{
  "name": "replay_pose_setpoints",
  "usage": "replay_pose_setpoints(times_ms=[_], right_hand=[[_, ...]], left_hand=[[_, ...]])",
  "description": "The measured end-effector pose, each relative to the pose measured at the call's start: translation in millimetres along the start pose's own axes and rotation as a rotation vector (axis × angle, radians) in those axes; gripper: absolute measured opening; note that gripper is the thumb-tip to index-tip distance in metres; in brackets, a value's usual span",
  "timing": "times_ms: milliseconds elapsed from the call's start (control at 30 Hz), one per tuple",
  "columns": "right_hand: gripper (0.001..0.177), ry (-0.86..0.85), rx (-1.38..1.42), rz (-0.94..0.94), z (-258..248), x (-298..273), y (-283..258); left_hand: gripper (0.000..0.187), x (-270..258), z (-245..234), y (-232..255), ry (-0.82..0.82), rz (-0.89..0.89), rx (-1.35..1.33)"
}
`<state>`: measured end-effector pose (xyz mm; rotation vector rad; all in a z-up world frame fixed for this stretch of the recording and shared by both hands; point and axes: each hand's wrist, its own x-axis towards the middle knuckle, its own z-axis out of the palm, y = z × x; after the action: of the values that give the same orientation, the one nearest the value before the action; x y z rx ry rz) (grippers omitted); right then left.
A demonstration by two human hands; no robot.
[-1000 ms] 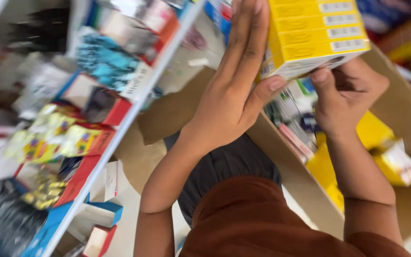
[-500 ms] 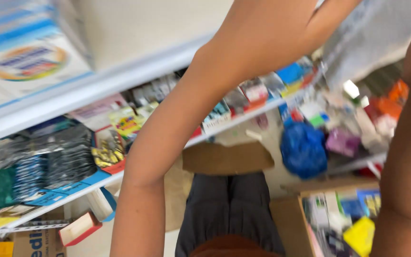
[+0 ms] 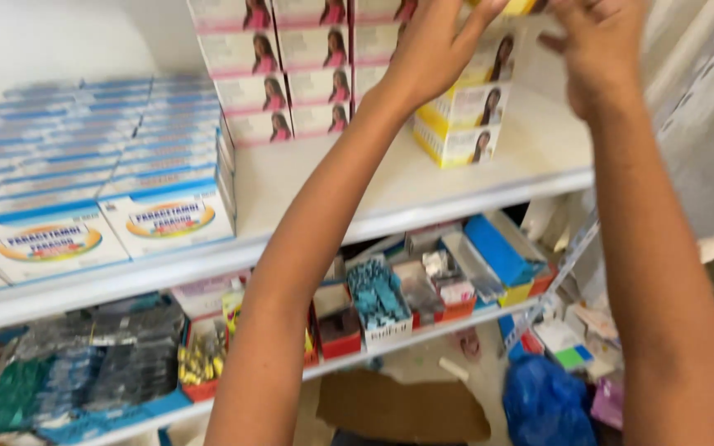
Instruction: Taking boxes of medicine out of a shipping carton and organizing them on shelves.
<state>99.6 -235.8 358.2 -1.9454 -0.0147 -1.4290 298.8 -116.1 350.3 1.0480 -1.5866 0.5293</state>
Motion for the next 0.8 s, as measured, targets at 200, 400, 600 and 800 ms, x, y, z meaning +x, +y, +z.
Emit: replay_pose_setpoints(times_ms=[200,400,600,800], right_hand=[[0.028,0.104,-0.090,0.194,34,27,15],[0.031,0.115,-0.071,0.307,36,21,35],[0.035,0.130,0.042,0.328,38,22,44],[0.034,0.153,0.052,0.265,37,24,58]], left_hand=[[0.080,14,20,-55,0.038,0.027,-0.070],[0.086,5,33,-62,-0.053,-0.188,-0.061],[0.098,6,33,-54,-0.076,-0.206,0.034],[0.105,-5,44,-70,-0.050,-0.150,0.013]])
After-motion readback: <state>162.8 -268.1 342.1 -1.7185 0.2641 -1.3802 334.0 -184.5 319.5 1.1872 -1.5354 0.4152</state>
